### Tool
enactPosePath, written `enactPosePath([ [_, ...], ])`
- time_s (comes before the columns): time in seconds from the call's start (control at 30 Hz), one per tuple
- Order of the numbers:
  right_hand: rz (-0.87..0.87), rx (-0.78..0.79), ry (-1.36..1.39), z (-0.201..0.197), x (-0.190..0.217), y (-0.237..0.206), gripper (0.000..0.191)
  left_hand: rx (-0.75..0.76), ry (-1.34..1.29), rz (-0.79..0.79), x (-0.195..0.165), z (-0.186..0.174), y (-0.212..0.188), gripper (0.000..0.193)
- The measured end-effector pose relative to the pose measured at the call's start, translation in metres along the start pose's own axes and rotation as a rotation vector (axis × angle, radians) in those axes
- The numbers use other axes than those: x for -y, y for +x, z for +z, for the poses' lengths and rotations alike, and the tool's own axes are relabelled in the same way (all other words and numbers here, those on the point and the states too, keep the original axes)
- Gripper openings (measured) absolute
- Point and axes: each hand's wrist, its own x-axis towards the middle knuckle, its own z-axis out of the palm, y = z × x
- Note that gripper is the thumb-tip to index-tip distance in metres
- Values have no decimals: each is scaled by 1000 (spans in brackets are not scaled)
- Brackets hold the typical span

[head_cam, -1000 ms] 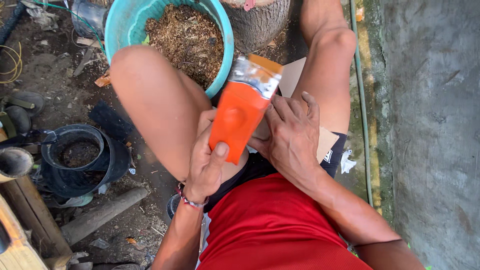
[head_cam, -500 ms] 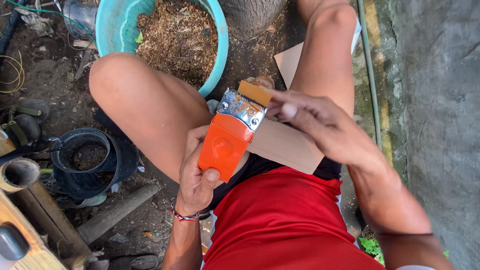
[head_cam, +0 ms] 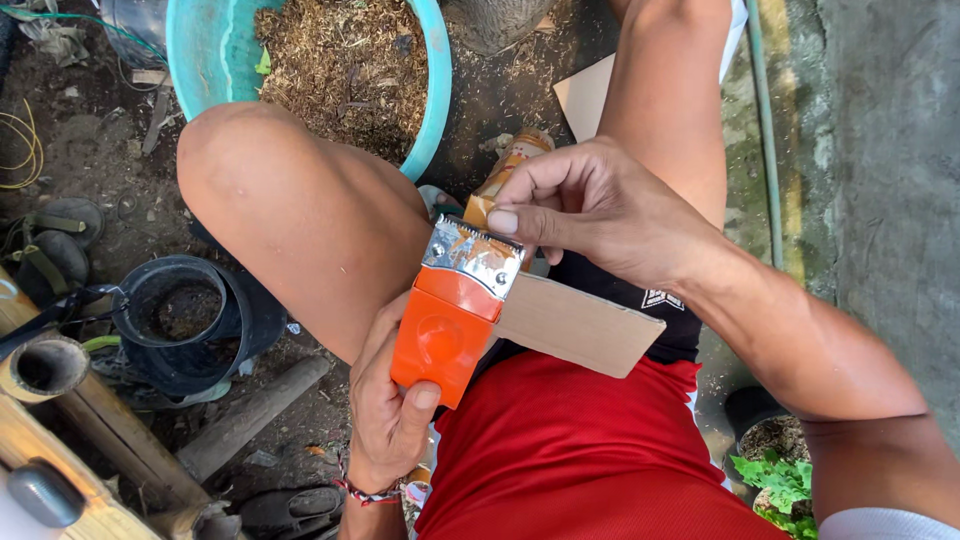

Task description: The person sits cross-legged and uses a tape dispenser to apply orange tape around a long cardboard tube. They then cut a small cardboard piece with a utility knife and attach it to the tube's end with tape.

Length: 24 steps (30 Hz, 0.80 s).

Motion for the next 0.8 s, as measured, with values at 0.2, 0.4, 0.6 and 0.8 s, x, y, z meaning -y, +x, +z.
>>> enactPosePath([
  [0.2, -92, -22, -87, 0, 0, 9, 16, 0, 54, -45, 1, -3, -1, 68],
  [0.4, -122, -109, -72, -4, -14, 24, 16, -60, 24, -114, 4, 0, -4, 64],
  [0.6, -134, -234, 57, -15, -49, 40, 14, -145, -13, -108, 2, 6, 0, 63],
  [0.8, -97, -269, 161, -11, -91, 36, 17, -226, -33, -84, -2, 20, 8, 73],
])
